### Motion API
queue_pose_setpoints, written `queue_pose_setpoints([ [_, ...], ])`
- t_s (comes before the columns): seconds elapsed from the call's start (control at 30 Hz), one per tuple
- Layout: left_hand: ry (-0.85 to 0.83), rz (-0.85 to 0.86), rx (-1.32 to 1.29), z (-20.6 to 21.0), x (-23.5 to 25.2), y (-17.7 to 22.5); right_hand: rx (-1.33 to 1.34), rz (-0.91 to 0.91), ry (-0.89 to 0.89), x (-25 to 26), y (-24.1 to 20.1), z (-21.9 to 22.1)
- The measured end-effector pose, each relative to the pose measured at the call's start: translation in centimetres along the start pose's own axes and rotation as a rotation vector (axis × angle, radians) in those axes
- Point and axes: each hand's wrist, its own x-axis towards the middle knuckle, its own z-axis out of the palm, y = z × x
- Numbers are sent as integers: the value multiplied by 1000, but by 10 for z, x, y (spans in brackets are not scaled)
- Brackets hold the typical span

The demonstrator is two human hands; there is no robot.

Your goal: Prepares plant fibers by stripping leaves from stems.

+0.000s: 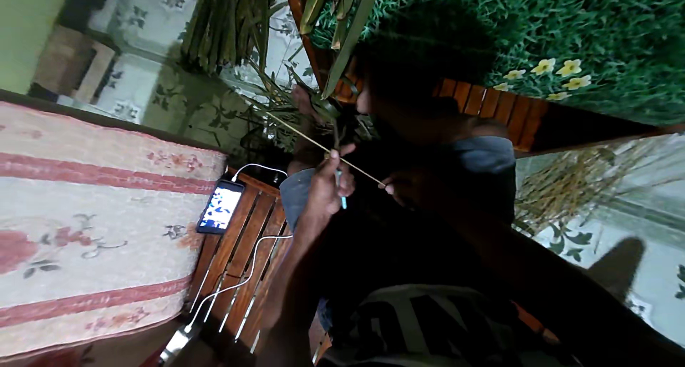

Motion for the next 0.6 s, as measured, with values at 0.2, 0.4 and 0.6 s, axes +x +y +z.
queue_pose_setpoints([
  [0.2,-74,-99,218,9,-12,-18,-43,-127,48,4,2,6],
  [0.4,26,-147,157,9,-11,-4,-147,-106,87,1,1,4],
  [0.6,-7,-164,171,21,-18,-19,-123,-109,98,3,-3,3],
])
